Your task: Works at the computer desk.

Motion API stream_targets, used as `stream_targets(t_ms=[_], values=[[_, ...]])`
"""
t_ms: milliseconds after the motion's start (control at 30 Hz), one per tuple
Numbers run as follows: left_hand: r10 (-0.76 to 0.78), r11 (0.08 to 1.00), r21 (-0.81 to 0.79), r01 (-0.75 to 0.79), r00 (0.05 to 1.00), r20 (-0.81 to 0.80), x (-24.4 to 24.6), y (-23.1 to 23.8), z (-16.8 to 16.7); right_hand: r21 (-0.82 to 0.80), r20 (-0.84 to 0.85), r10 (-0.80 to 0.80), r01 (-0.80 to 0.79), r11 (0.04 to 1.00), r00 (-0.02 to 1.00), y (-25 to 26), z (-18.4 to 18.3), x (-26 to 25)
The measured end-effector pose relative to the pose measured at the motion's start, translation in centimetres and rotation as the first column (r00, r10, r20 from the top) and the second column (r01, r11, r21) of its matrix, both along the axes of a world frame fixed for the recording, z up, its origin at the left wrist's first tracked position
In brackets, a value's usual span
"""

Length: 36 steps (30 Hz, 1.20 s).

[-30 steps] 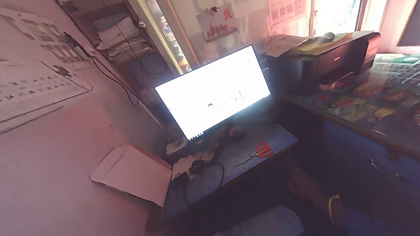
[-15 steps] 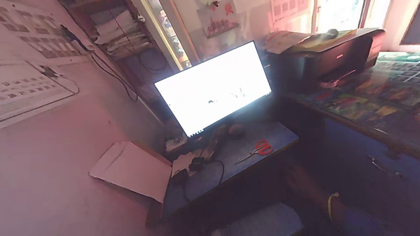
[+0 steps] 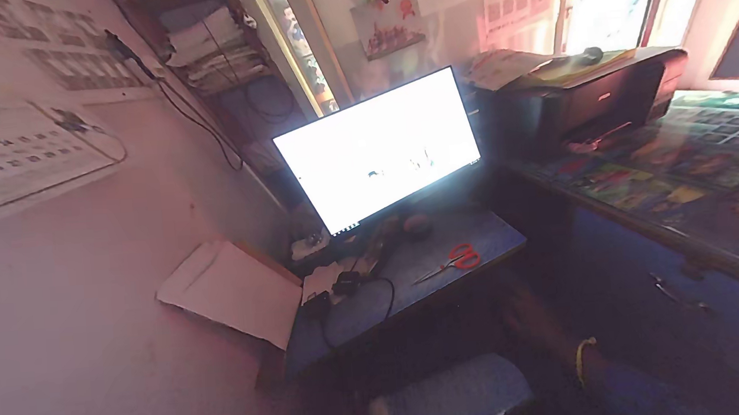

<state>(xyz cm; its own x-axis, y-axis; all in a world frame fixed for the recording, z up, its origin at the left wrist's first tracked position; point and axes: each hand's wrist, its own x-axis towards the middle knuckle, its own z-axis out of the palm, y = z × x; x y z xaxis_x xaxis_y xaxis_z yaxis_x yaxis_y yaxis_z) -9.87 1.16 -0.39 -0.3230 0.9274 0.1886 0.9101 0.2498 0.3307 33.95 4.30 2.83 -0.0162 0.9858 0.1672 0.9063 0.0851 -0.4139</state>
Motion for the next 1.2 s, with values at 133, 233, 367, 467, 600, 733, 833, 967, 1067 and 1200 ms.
stream_targets(t_ms=[133,233,367,467,600,733,833,967,1067,1200], values=[[0.023,0.992,-0.128,-0.016,0.998,0.053,1.8,-0.8,4.2,-0.012,0.004,-0.023,0.023,1.000,1.000,0.1,-0.1,-0.1],[0.012,0.992,-0.126,-0.008,0.999,0.031,1.6,-0.7,3.9,-0.015,0.001,-0.027,0.027,1.000,1.000,0.1,-0.3,0.0],[-0.015,1.000,-0.012,0.015,0.999,-0.051,0.0,0.0,0.4,-0.020,0.002,-0.012,0.012,1.000,1.000,0.2,-0.6,0.2],[-0.015,1.000,0.003,0.015,0.999,-0.047,0.3,-0.1,0.4,-0.005,0.011,-0.004,0.004,1.000,1.000,0.2,-0.6,0.3],[0.038,0.996,-0.084,-0.040,0.999,-0.020,1.8,-0.8,2.9,-0.001,0.024,0.006,-0.006,1.000,1.000,0.3,0.2,0.4],[0.043,0.991,-0.120,-0.052,0.996,-0.077,1.0,-0.2,1.0,-0.028,0.055,0.000,0.001,1.000,0.998,0.1,0.4,0.5],[0.035,0.997,-0.066,-0.039,0.998,-0.059,0.3,0.1,0.0,-0.014,0.057,-0.012,0.013,1.000,0.998,0.0,-0.2,0.5],[0.048,0.992,-0.116,-0.045,0.999,0.022,0.9,0.1,1.7,-0.026,0.036,-0.020,0.021,0.999,0.999,-0.1,0.0,0.4],[0.044,0.992,-0.118,-0.041,0.999,0.022,0.5,0.2,1.1,-0.025,0.031,-0.020,0.021,0.999,0.999,-0.1,-0.4,0.3],[0.019,0.997,-0.072,-0.019,1.000,-0.005,0.1,0.8,0.6,-0.060,0.033,-0.028,0.030,0.998,0.999,0.1,-0.1,0.1]])
